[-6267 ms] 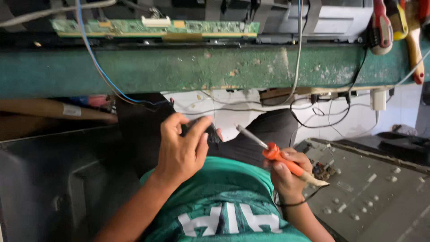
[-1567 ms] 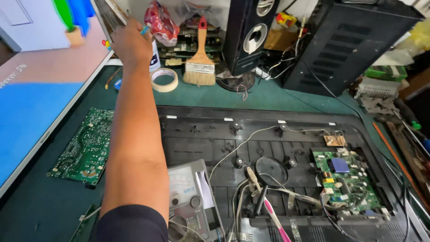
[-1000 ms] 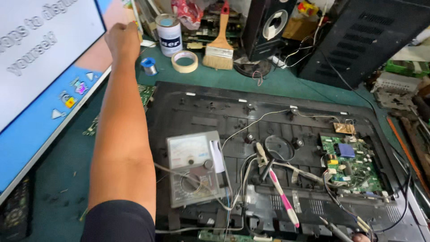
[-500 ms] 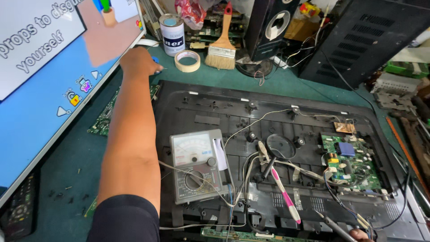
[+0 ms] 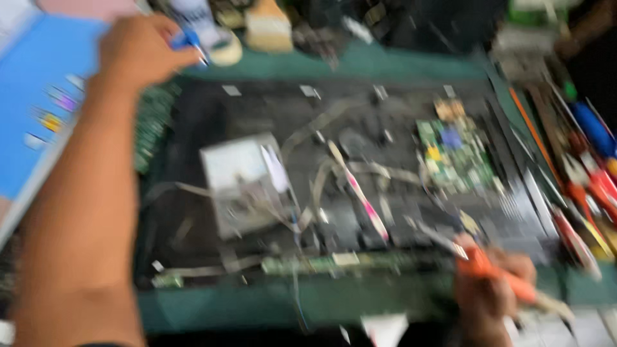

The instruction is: The person cleans a circuit board with a swab, manipulates internal components by hand, and uses a soldering iron to apply solder to connections on a television.

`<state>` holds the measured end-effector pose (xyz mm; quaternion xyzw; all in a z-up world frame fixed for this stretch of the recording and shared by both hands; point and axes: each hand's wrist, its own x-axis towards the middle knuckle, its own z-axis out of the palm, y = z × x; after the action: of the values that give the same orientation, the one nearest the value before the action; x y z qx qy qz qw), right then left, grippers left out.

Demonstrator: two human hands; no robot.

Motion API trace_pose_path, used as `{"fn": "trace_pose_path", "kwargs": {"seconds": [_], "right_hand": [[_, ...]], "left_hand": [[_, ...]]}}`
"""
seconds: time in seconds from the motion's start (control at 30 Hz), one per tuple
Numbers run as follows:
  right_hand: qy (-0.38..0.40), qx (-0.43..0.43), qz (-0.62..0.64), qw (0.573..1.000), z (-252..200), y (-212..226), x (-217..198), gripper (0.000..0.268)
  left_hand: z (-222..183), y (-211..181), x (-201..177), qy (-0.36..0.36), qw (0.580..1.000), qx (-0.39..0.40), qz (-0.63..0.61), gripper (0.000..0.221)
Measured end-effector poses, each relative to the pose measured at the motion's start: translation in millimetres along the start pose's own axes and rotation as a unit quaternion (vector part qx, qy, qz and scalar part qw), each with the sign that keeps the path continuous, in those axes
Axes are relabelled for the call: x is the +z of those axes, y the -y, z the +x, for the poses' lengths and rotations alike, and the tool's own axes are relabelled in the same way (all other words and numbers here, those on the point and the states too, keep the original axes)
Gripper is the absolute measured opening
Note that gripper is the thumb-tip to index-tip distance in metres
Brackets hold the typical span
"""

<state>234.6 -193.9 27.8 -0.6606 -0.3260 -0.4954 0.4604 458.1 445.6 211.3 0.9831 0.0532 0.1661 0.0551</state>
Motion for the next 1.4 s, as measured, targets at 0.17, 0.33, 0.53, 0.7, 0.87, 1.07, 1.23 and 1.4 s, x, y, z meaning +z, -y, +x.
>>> {"fn": "trace_pose_path", "kwargs": {"seconds": [0.17, 0.33, 0.53, 0.7, 0.87, 1.07, 1.23, 1.4], "right_hand": [[-0.116, 0.355, 0.257, 0.891, 8, 25, 2, 0.041], [-0.117, 0.371, 0.307, 0.869, 9, 40, 5, 0.023], [-0.141, 0.339, 0.355, 0.86, 8, 26, 14, 0.031], [-0.161, 0.319, 0.366, 0.86, 11, 23, 20, 0.032], [-0.15, 0.317, 0.365, 0.862, 14, 26, 22, 0.031], [-0.147, 0.316, 0.378, 0.858, 9, 17, 20, 0.031], [-0.146, 0.321, 0.373, 0.858, 15, 22, 17, 0.031], [-0.074, 0.332, 0.343, 0.876, 29, 42, 8, 0.029]], "left_hand": [[-90, -65, -51, -0.017, 0.984, 0.176, -0.012, 0.059], [-174, -206, -127, 0.174, 0.979, 0.101, 0.007, 0.06], [-223, -260, -99, 0.215, 0.962, 0.165, -0.015, 0.052], [-231, -271, -62, 0.124, 0.969, 0.213, -0.036, 0.042], [-235, -277, -48, 0.107, 0.971, 0.213, -0.015, 0.04], [-238, -281, -40, 0.12, 0.974, 0.193, -0.004, 0.043], [-241, -283, -44, 0.117, 0.975, 0.186, -0.042, 0.051], [-264, -276, -44, 0.091, 0.983, 0.106, -0.122, 0.06]]}}
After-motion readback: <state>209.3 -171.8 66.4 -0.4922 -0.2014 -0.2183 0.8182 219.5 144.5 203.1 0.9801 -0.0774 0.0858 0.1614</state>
